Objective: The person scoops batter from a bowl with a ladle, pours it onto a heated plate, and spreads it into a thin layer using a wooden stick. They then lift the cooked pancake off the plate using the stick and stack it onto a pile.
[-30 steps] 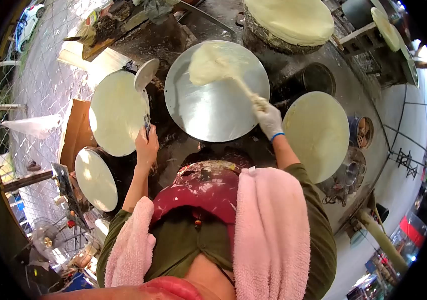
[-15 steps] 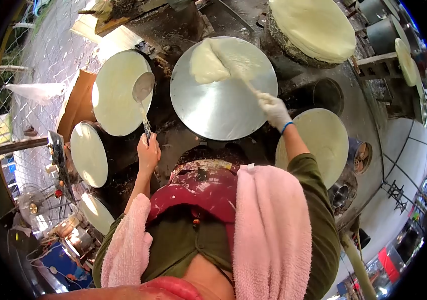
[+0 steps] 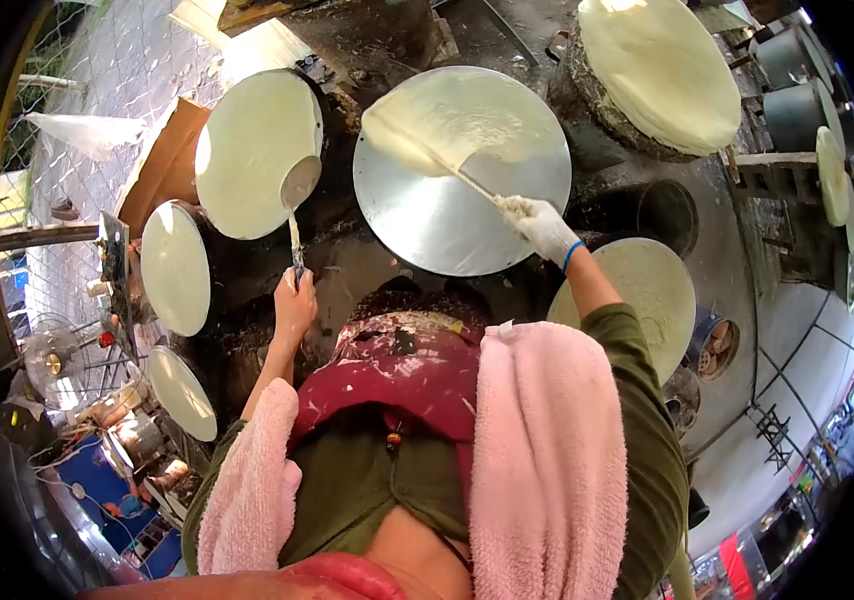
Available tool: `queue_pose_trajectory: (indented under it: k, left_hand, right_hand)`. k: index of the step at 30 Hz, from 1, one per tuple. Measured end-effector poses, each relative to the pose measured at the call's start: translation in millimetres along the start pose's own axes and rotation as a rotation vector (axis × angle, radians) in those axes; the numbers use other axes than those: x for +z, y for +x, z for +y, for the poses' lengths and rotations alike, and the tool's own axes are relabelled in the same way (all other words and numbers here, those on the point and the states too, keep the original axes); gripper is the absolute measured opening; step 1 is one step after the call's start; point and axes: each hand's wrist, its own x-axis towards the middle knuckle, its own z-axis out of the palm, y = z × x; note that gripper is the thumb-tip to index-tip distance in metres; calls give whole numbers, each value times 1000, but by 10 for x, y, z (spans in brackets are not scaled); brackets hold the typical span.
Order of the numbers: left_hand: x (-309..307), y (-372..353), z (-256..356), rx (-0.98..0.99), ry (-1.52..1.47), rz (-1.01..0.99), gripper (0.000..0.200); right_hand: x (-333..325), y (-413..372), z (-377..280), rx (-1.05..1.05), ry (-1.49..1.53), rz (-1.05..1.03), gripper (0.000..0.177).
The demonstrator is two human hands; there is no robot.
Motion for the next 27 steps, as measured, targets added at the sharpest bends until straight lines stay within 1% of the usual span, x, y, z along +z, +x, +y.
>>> queue_pose_trajectory:
  k: [3, 4, 5, 7, 8, 10, 11, 12, 13, 14, 15, 17, 18, 19, 21, 22, 23, 24, 25, 26, 27]
  left_hand:
    - [-45, -13, -198, -3, -18, 0, 17]
    - [-69, 5, -167, 30, 45, 17, 18]
    - [-74, 45, -123, 25, 46, 20, 18]
    - [-60, 174, -44, 178, 142, 68, 19]
    - [-44, 273, -14, 178, 145, 69, 19]
    - [20, 526, 57, 247, 224, 64, 21]
    - [66, 624, 84, 277, 262, 58, 23]
    - [123, 745, 104, 277, 260, 57, 23]
    - [183, 879, 122, 350, 341, 44, 23]
    - [235, 986, 133, 420, 423, 32, 24]
    - [279, 1054, 169, 418, 424, 32, 24]
    - [349, 1145, 269, 383, 566, -75, 24]
    - [359, 1152, 293, 417, 617, -93, 24]
    - [352, 1100, 304, 415, 621, -92, 24]
    - [297, 964, 312, 347, 737, -165, 24]
    - [241, 842, 288, 344, 744, -168, 24]
    - [179, 700, 265, 304, 769, -196, 25]
    - [119, 553, 243, 266, 791, -223, 25]
    - [53, 388, 217, 274, 781, -255, 24]
    - [13, 225, 205, 279, 785, -290, 24]
    - [2, 98, 114, 321, 772, -305, 24]
  right_hand:
    - [-137, -154, -180, -4, -99, 8, 21]
    - [-311, -51, -135, -71, -127, 39, 22]
    - [-409, 108, -74, -232, -105, 123, 26]
    - [-482, 287, -216, -129, -170, 173, 27]
    - [-417, 260, -242, -129, -168, 172, 27]
    - [-114, 73, -484, 42, -306, -33, 29]
    - [-143, 26, -373, 47, -306, -33, 29]
    - [-216, 13, -215, 68, -270, -78, 30]
    - [-193, -50, -228, 88, -235, -123, 31]
    - [-275, -153, -313, 36, -400, -112, 32]
    - [-409, -82, -149, -173, -379, -72, 31]
    - [-922, 509, 469, -100, 311, -20, 31]
    - [-634, 264, 49, -273, -175, 155, 32]
    - [-511, 233, -93, -273, -172, 152, 32]
    - [-334, 235, -269, -41, -380, -31, 32]
    - [-191, 124, -366, 24, -399, -58, 29]
    - [-183, 87, -272, 24, -393, -57, 29]
    - [-212, 64, -141, 28, -296, -124, 28]
    - [-174, -28, -113, 32, -199, -190, 26]
    - [-203, -195, -115, 135, -299, -158, 26]
    - [-144, -380, -144, 140, -293, -151, 26]
